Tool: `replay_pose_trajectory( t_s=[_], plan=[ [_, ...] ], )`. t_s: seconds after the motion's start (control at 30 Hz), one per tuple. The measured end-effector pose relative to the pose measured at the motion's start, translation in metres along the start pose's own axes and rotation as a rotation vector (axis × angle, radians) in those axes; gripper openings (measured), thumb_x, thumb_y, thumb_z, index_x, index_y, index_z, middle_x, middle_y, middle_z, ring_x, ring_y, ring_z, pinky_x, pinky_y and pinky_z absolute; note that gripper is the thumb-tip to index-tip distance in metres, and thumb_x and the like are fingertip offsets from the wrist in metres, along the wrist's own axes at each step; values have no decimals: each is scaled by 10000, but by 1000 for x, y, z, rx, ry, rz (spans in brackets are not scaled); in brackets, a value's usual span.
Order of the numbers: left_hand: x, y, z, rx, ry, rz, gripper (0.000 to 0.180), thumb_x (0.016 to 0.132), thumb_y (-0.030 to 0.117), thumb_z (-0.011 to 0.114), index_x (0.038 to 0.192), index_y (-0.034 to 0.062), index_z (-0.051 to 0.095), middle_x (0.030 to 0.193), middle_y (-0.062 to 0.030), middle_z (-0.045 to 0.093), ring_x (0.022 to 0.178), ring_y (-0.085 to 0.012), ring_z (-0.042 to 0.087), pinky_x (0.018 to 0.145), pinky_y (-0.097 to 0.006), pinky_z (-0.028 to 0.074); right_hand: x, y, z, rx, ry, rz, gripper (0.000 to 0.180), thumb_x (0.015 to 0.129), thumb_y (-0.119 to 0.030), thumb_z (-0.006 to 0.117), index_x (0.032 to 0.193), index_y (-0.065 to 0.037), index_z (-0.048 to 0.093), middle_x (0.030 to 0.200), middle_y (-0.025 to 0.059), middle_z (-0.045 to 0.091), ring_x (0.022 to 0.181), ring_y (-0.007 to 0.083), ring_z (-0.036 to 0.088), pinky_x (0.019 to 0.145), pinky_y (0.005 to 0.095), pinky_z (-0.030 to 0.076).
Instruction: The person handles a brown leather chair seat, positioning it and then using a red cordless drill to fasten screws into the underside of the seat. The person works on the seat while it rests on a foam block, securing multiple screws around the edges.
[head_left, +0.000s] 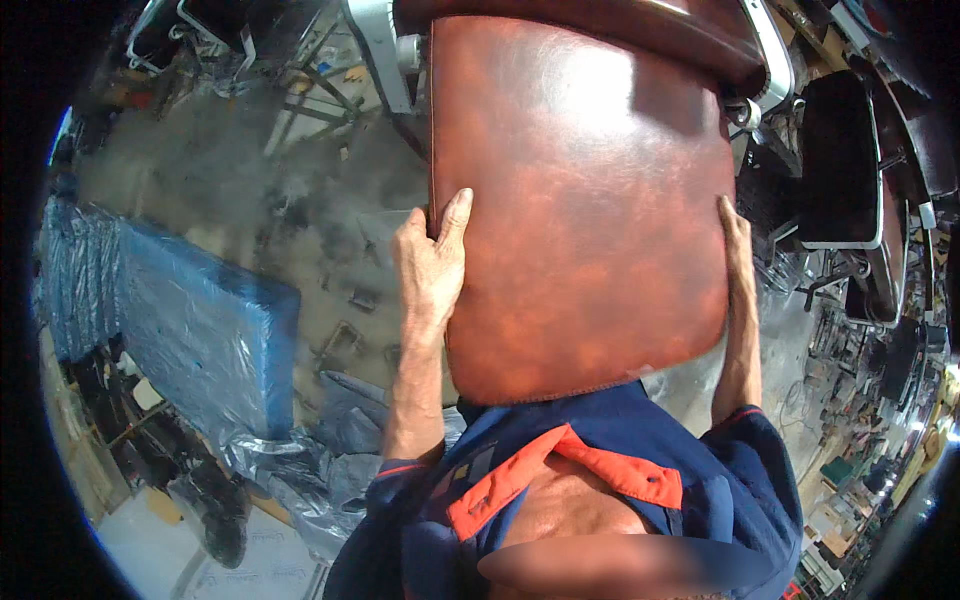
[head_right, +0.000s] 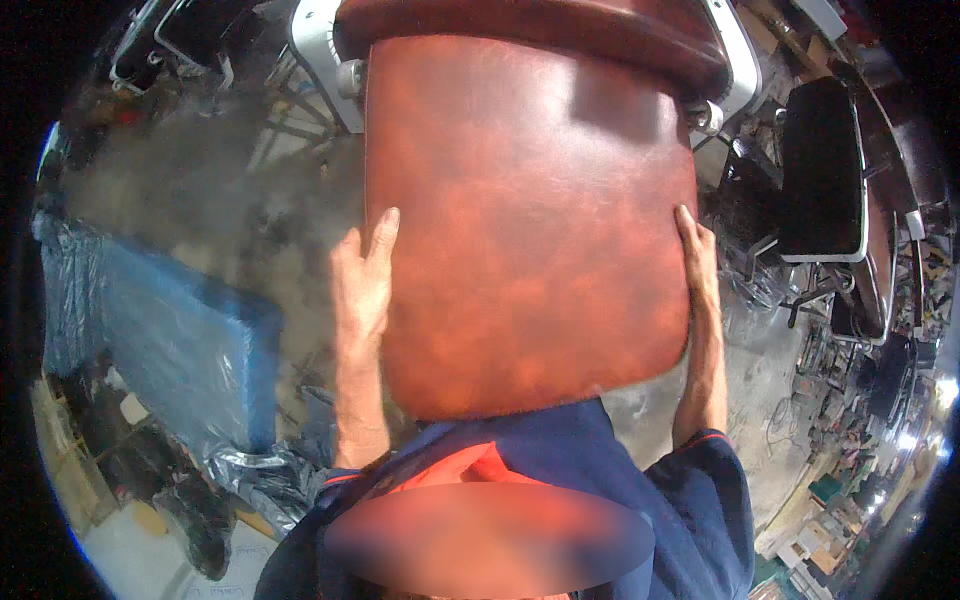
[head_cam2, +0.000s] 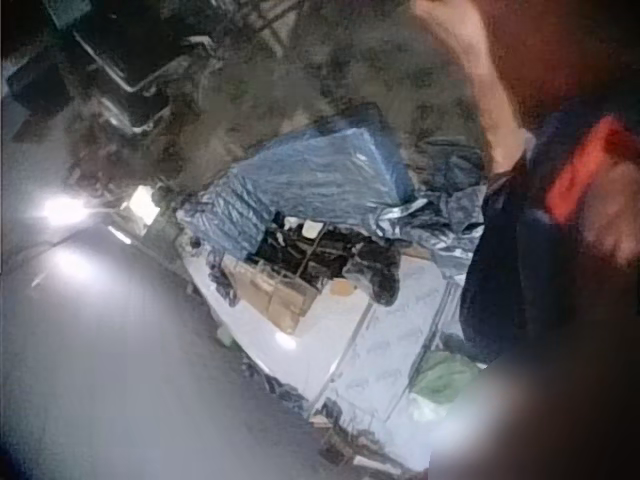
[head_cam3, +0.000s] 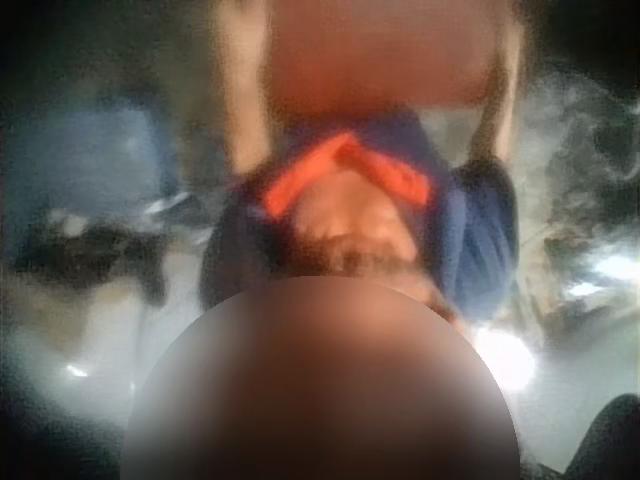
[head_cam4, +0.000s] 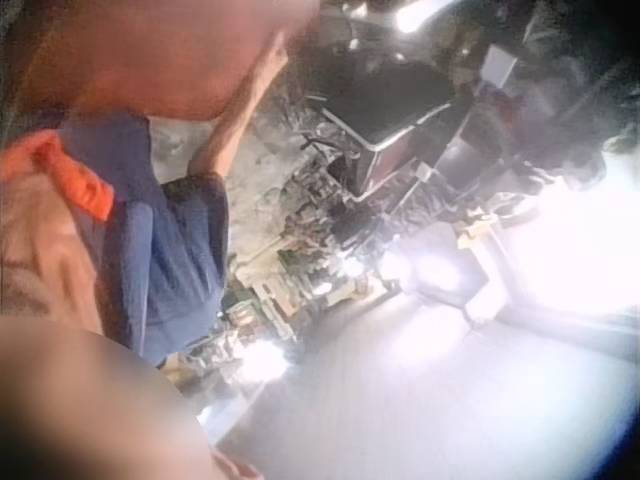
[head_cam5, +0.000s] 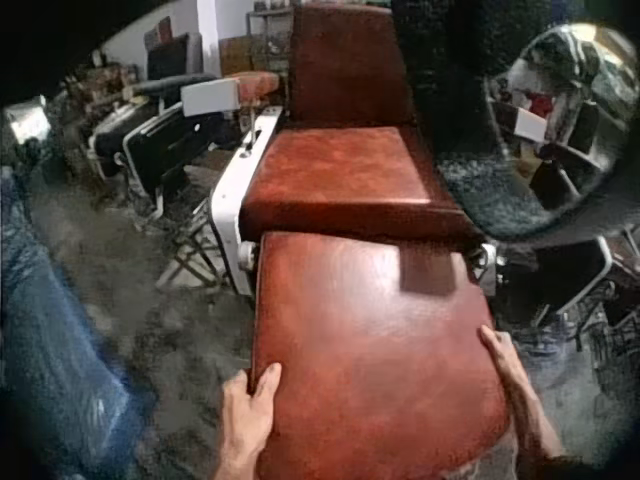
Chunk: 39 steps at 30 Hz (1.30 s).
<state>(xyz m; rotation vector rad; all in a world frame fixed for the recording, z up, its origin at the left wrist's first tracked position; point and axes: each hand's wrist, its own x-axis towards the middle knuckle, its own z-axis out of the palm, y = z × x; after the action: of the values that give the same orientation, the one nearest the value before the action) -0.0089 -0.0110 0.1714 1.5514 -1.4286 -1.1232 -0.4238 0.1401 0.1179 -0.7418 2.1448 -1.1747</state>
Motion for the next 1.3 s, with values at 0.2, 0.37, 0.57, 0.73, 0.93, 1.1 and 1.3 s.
replay_pose_trajectory(
  t_s=[0.2,0.37,0.57,0.73,0.93,1.1,1.3],
  plan=[
    [-1,61,-44,-84,-203,-14,575,878,477,777,902,-92,691,777,-113,689,695,-138,599,627,-331,501,-31,-73,-43,-175,-141,174,649,1000,-563,555,1073,58,727,921,130,734,808,190,663,765,359,526],
    [0,79,-55,-253,-221,2,542,911,443,700,901,-99,707,779,-102,685,755,-157,604,691,-372,504,-79,-147,-50,-331,-191,121,654,998,-579,538,1068,39,741,920,152,740,826,218,681,792,372,528],
    [16,80,-66,-493,-362,-174,342,1034,304,560,952,13,720,874,-50,690,759,-126,595,743,-316,487,-92,-192,-49,-405,-179,151,662,995,-597,517,1062,16,757,918,178,747,848,251,702,825,389,530],
    [14,89,-69,-216,-323,-205,400,1056,338,468,1015,9,691,913,-82,699,787,-171,632,746,-330,496,-76,-192,-58,-335,-199,196,729,961,-659,516,1035,16,780,927,194,754,841,248,722,806,386,552],
    [20,98,-65,-619,-511,-512,378,1046,315,459,1214,14,616,1179,-116,656,975,-208,648,834,-353,517,-73,-163,-67,-60,-192,161,642,929,-563,634,1054,53,764,910,193,747,820,222,716,785,375,565],
    [15,98,-60,-681,-554,-501,371,1037,291,467,1270,26,581,1229,-112,635,1029,-215,635,877,-362,511,-79,-154,-65,231,-164,171,529,932,-446,681,1059,61,761,910,156,747,794,177,708,740,343,563],
    [-9,13,-41,-803,-587,-420,389,1026,262,477,1339,40,538,1288,-107,610,1094,-223,619,929,-373,503,-156,-229,-67,120,-88,-371,502,972,-441,653,966,56,725,818,86,682,754,127,629,645,309,501]
  ],
)
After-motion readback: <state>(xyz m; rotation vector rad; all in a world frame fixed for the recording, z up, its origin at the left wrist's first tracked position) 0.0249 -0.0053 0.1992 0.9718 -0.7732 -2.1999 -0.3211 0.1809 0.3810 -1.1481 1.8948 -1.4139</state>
